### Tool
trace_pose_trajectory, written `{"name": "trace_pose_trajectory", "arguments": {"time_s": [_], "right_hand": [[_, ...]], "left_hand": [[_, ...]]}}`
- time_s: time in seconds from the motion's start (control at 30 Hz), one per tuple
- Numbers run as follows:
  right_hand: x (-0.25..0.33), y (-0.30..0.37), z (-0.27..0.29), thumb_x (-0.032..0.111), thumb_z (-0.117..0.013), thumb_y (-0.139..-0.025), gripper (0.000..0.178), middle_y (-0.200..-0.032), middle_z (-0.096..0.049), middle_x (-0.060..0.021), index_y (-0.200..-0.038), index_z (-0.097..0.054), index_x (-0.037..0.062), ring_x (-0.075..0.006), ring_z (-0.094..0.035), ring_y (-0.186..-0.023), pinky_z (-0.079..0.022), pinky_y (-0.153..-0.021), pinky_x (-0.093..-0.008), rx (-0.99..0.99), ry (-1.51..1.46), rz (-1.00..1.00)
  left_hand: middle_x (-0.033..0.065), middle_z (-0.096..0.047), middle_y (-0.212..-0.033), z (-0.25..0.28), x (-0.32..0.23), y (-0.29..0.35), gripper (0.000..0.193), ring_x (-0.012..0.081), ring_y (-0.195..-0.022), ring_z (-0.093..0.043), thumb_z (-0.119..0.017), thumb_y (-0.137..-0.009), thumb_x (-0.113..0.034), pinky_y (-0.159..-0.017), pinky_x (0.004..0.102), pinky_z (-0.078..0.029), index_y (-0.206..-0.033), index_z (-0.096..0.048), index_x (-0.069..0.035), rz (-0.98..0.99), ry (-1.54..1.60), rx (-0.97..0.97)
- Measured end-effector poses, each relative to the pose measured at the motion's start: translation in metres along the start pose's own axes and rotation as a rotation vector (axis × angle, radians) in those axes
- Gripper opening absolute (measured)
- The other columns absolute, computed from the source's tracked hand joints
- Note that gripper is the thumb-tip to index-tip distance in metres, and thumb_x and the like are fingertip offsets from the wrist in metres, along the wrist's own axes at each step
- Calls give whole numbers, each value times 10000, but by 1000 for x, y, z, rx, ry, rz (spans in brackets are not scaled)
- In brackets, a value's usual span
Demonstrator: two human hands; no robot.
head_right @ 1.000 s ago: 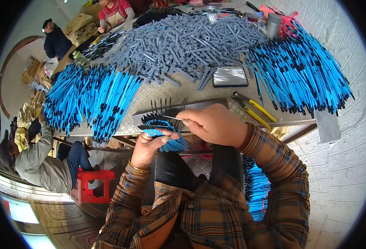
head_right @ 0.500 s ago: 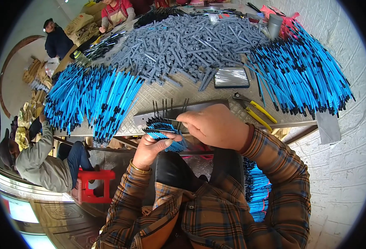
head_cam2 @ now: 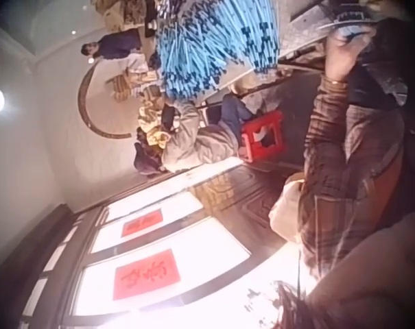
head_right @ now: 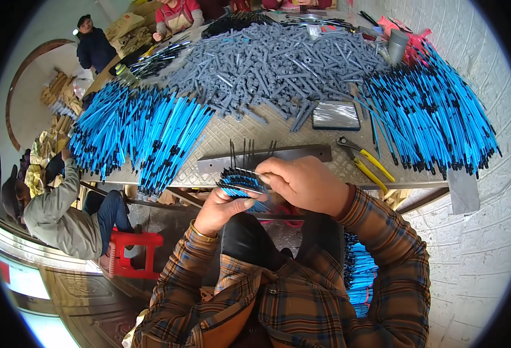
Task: The person assembles umbrella frames by cutting components with pliers, threading wire through the rib ends, and securing the ribs into a central hub using pliers.
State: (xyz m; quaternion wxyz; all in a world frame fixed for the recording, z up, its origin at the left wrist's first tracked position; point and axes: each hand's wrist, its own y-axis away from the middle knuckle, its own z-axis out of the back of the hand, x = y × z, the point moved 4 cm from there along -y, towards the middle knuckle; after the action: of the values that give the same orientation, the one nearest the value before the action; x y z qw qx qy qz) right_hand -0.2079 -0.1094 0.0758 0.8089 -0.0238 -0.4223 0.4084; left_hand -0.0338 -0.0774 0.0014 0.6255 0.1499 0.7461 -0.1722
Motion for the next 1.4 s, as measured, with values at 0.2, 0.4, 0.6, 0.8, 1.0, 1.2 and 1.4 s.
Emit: {"name": "trace_pose_trajectory", "arguments": {"time_s": [0.2,0.4,0.6,0.8,1.0,1.2,1.4], "right_hand": [[-5,-7,3,107,-536,-826,177,-761,-607,-143,-988,-581,49,-300,-603,-669,-461,-582,-342,19,38,25],[6,-22,-1,79,-535,-818,153,-843,-613,-163,-957,-587,38,-325,-609,-770,-478,-645,-354,-7,9,116],[5,-4,3,55,-523,-823,123,-829,-613,-168,-924,-582,16,-328,-607,-739,-473,-637,-334,-6,38,34],[3,-6,-4,65,-526,-825,135,-803,-608,-173,-942,-572,16,-330,-604,-714,-465,-612,-345,1,-84,-86],[22,-22,-5,36,-565,-797,249,-831,-604,-156,-1044,-560,6,-234,-606,-697,-459,-641,-312,31,81,-88],[12,-23,0,133,-587,-801,282,-855,-597,-145,-1077,-586,75,-296,-588,-730,-460,-645,-354,-35,140,55],[9,-19,0,165,-588,-804,282,-784,-564,-115,-1076,-598,94,-291,-572,-697,-452,-630,-359,27,149,86]], "left_hand": [[46,-630,-1012,2,0,-6,189,127,-971,-561,-552,-849,-4,-877,275,-426,-1027,-611,-25,-34,-54,29],[26,-627,-989,9,-9,5,168,117,-942,-559,-566,-848,-38,-853,272,-431,-1009,-614,-25,-87,-98,29],[7,-627,-951,-2,-2,-4,148,94,-904,-553,-609,-831,-67,-828,254,-427,-974,-628,-32,-146,-114,51],[6,-618,-966,1,-1,3,152,93,-922,-539,-599,-834,-44,-845,265,-417,-983,-626,-32,-69,-37,91],[27,-619,-989,10,-1,-4,180,116,-960,-542,-592,-829,-35,-861,284,-416,-1005,-625,-30,-187,-145,89],[34,-625,-1022,4,-3,-6,196,119,-985,-540,-569,-828,-9,-872,273,-412,-1016,-625,-21,-20,-51,85],[24,-625,-1012,-4,0,-6,191,115,-975,-553,-562,-838,2,-870,272,-426,-1019,-615,-30,2,-68,62]]}}
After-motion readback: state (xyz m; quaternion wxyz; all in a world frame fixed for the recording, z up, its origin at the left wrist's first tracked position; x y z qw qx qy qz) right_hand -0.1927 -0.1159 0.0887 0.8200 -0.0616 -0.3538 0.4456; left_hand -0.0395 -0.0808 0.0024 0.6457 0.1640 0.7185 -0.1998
